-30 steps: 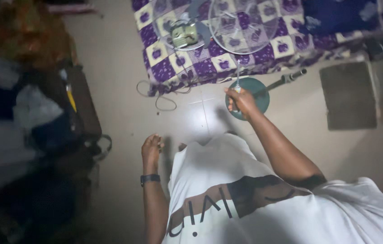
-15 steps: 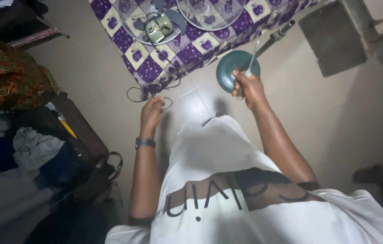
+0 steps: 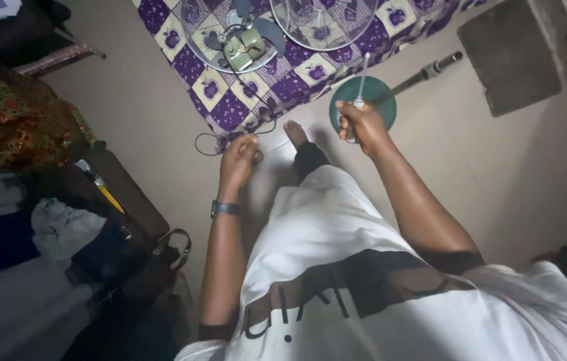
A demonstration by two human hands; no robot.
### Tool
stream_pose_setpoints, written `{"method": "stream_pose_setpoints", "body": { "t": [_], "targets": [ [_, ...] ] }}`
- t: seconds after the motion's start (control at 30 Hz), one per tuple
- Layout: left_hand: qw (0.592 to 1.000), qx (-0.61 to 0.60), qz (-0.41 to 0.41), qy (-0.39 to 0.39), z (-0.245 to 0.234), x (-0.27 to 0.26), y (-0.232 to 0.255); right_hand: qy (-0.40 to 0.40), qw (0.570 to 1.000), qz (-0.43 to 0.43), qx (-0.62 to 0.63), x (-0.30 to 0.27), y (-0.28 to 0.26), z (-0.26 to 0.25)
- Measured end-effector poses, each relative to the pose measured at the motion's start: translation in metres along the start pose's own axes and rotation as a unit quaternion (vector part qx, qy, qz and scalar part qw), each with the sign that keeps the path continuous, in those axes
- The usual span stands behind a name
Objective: The person uses a screwdriver to repeatedly tighten a screw on the base of a standing fan. They then pick up the fan motor housing and rotate it to inspect the exterior.
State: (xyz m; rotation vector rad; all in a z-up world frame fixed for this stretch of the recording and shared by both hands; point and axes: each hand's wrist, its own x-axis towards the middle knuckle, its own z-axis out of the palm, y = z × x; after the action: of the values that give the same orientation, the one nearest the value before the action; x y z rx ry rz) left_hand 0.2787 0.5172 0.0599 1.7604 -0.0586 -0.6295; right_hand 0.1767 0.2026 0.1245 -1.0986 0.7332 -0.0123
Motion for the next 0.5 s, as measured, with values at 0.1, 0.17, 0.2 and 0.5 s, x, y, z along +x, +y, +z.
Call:
{"method": "stream_pose_setpoints", "body": {
  "t": [0.1, 0.17, 0.2, 0.5],
  "targets": [
    [0.998, 0.049, 0.004, 0.032, -0.01, 0.028, 0.0, -0.033, 0.999, 0.015, -0.012, 0.059, 0.002, 0.014],
    [0.998, 0.052, 0.011, 0.039, -0.011, 0.036, 0.007, -0.011, 0.996, 0.065, -0.053, 0.093, 0.006, 0.017],
    [0.999, 0.025, 0.032, 0.029, -0.007, 0.048, 0.016, 0.0, 0.994, 0.081, -0.073, 0.121, 0.003, 0.019],
    [0.995, 0.068, 0.073, -0.017, 0.034, 0.19, 0.075, -0.13, 0.685, -0.379, -0.608, 0.299, 0.106, -0.009]
  ]
}}
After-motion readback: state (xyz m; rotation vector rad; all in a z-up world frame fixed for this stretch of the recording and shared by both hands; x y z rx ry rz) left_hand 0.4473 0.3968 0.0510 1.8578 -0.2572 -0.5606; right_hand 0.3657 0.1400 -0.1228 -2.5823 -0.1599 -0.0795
